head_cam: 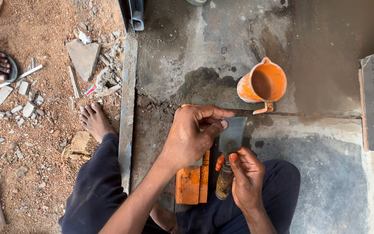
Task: The person sits on the ground and sharpens a metal tool blade on a wet orange sharpening stone. They repeatedly rub the blade against the stone, periodically lifting it to inspect the edge and adding water from a nearby orange pitcher to maintain lubrication.
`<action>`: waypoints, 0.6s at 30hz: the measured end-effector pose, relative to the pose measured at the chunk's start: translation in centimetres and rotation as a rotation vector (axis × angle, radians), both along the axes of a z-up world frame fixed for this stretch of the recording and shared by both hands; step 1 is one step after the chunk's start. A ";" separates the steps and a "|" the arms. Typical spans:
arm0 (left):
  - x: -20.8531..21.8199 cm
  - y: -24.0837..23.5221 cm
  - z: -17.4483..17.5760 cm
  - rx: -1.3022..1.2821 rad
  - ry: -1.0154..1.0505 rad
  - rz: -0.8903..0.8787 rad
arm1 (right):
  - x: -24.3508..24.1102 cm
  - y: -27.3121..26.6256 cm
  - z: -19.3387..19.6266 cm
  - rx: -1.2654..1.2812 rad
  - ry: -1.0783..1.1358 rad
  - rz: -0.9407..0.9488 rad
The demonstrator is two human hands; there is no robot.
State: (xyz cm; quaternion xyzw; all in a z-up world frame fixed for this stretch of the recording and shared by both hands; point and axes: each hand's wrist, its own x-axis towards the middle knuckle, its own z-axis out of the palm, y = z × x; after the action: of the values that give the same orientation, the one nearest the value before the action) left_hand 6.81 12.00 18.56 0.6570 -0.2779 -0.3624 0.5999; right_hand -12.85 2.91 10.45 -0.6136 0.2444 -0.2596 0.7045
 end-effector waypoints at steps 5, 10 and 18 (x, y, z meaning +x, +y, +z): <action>-0.1 0.1 0.4 -0.163 -0.007 0.029 | -0.1 0.1 -0.2 0.027 -0.012 0.002; -0.1 0.1 0.7 -0.120 -0.029 0.079 | 0.0 0.1 -0.1 0.019 -0.009 -0.002; -0.2 0.0 0.0 -0.219 0.014 0.096 | 0.1 0.3 -0.1 0.045 -0.009 0.006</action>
State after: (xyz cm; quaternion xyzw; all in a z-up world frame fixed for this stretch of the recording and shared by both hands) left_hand 6.65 11.96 18.58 0.5975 -0.2801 -0.3052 0.6866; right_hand -12.71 3.17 10.33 -0.5971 0.2452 -0.2549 0.7199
